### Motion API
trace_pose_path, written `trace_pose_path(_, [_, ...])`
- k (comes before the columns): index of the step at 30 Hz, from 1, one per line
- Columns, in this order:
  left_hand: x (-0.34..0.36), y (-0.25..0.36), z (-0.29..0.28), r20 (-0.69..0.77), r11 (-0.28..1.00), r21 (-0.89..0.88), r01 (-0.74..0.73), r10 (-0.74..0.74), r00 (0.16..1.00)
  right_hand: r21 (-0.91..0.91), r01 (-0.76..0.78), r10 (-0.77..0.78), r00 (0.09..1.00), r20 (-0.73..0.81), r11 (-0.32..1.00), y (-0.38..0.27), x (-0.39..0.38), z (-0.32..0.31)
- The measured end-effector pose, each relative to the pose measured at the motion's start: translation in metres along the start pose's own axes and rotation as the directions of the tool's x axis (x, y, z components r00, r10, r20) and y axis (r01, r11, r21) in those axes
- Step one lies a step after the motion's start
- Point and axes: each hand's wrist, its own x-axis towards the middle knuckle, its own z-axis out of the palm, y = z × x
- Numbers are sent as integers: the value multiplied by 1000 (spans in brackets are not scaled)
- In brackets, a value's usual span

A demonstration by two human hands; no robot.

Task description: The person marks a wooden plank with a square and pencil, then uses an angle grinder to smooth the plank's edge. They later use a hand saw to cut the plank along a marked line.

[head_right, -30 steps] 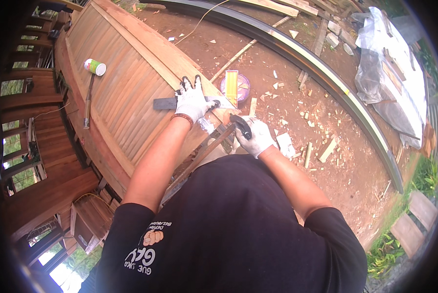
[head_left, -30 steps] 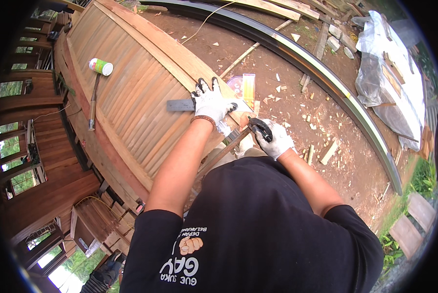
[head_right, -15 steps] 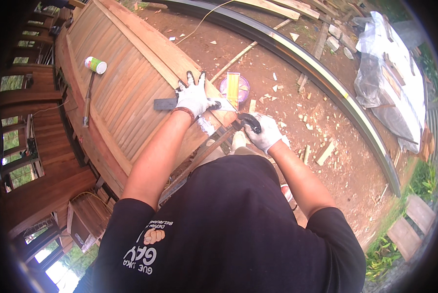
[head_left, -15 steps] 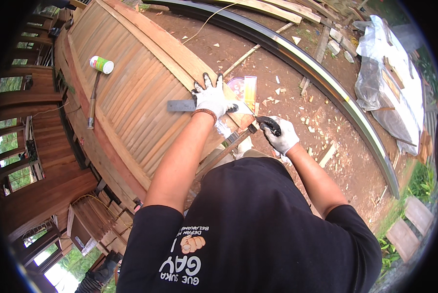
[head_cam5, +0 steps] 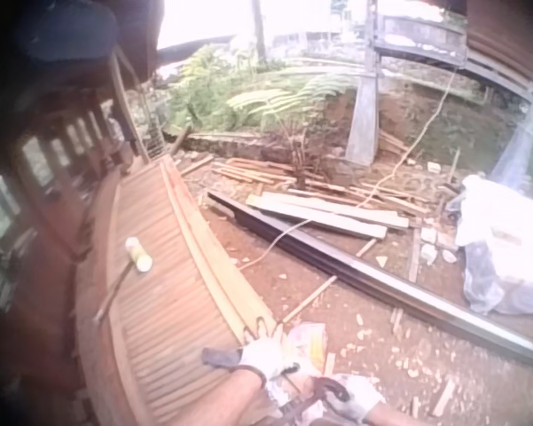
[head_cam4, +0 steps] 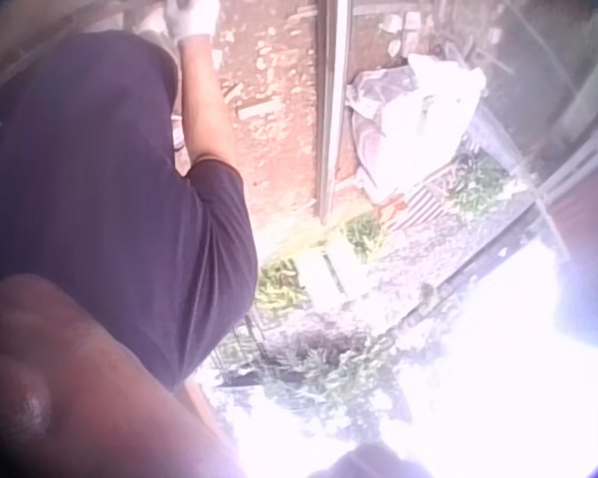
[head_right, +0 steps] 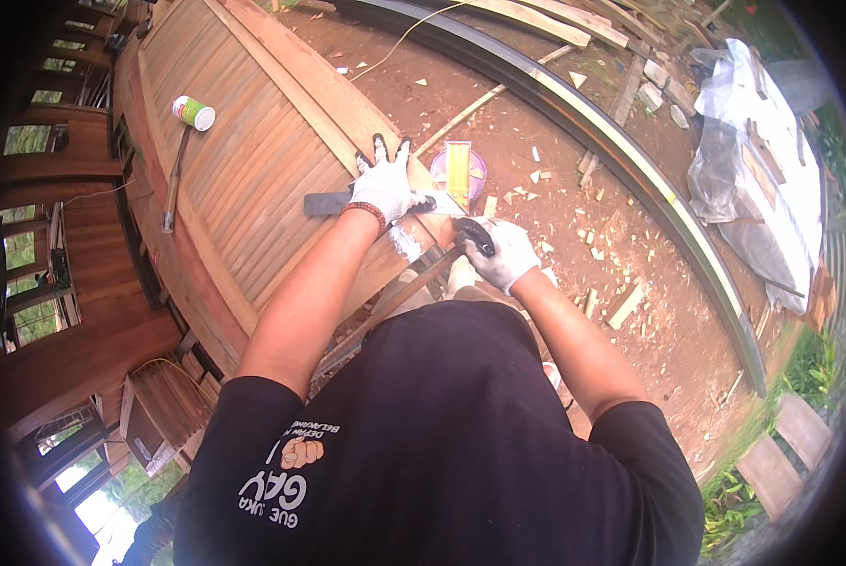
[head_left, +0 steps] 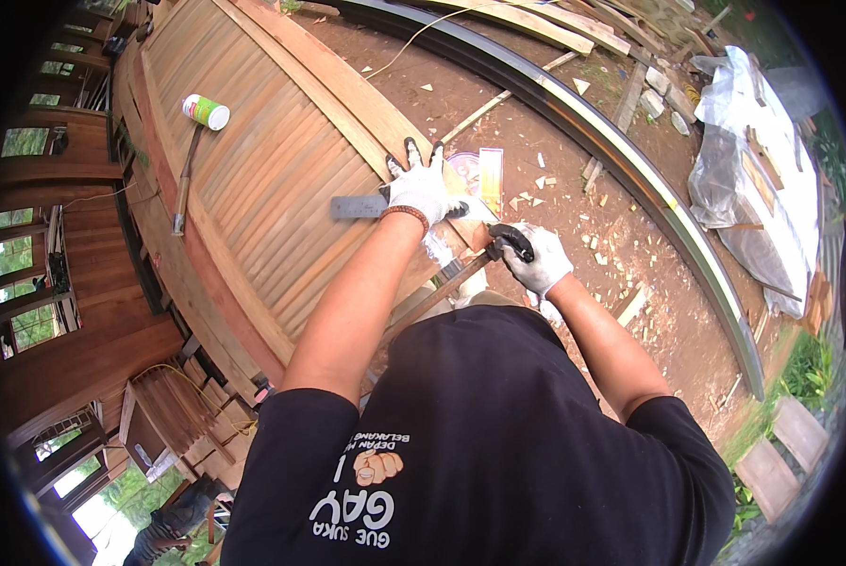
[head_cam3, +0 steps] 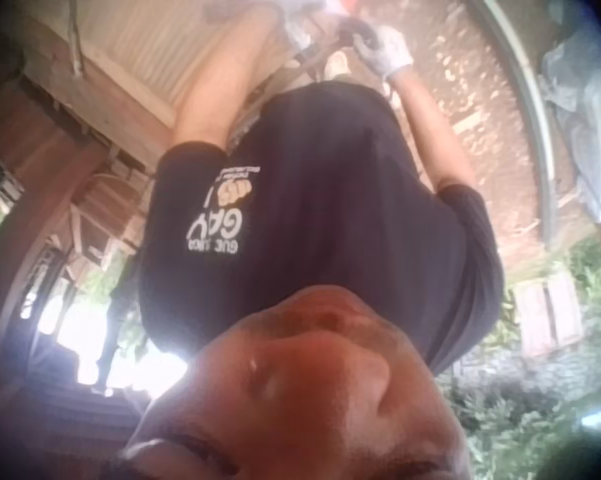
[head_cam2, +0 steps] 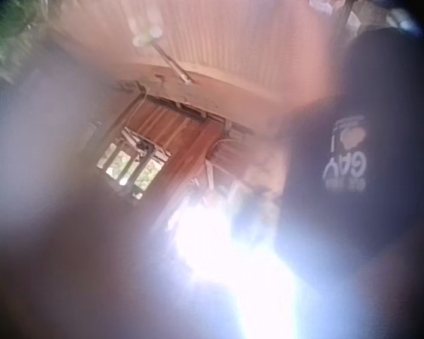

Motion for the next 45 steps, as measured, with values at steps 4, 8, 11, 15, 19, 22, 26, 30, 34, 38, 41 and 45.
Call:
trace_pose_path(4, [-3, -1, -2, 10, 1000, 11, 12, -12, 1000, 195, 19, 19, 981, -191, 981, 2, -3, -9])
trace_pose_path(8, [1, 0, -1, 0, 999, 37, 3, -3, 1000, 721, -239, 484, 862, -151, 651, 50, 28, 13])
trace_pose_path(11, [-1, 4, -6, 19, 999, 42, 11, -12, 1000, 783, -483, 573, 794, 202, 393, 68, 60, 27])
trace_pose_path(15, [-1, 2, -6, 21, 998, 57, 17, -18, 1000, 676, -537, 515, 815, 264, 505, 59, 73, 33])
trace_pose_path(19, [2, 0, -5, 20, 998, 67, -2, 0, 1000, 718, -508, 527, 818, 230, 476, 64, 65, 43])
trace_pose_path(22, [1, 0, -7, 27, 999, 48, 6, -7, 1000, 760, -478, 539, 818, 201, 441, 67, 63, 51])
trace_pose_path(26, [-2, -5, -4, -23, 1000, 8, -24, 25, 999, 771, -449, 515, 837, 185, 452, 66, 62, 50])
trace_pose_path(30, [-14, -11, 11, -178, 990, 84, -115, 129, 976, 758, -448, 527, 834, 163, 474, 70, 63, 55])
trace_pose_path(34, [-8, -40, 42, -227, 862, 82, -501, 506, 832, 680, -492, 547, 822, 158, 543, 63, 65, 51])
trace_pose_path(38, [-2, -66, 43, -209, 727, 183, -662, 686, 697, 678, -475, 527, 837, 150, 561, 64, 64, 53])
trace_pose_path(41, [5, -71, 34, -152, 668, 220, -710, 743, 652, 723, -471, 527, 832, 173, 506, 66, 63, 53])
trace_pose_path(45, [4, -67, 26, -75, 661, 265, -702, 740, 668, 758, -452, 509, 840, 186, 469, 71, 61, 57])
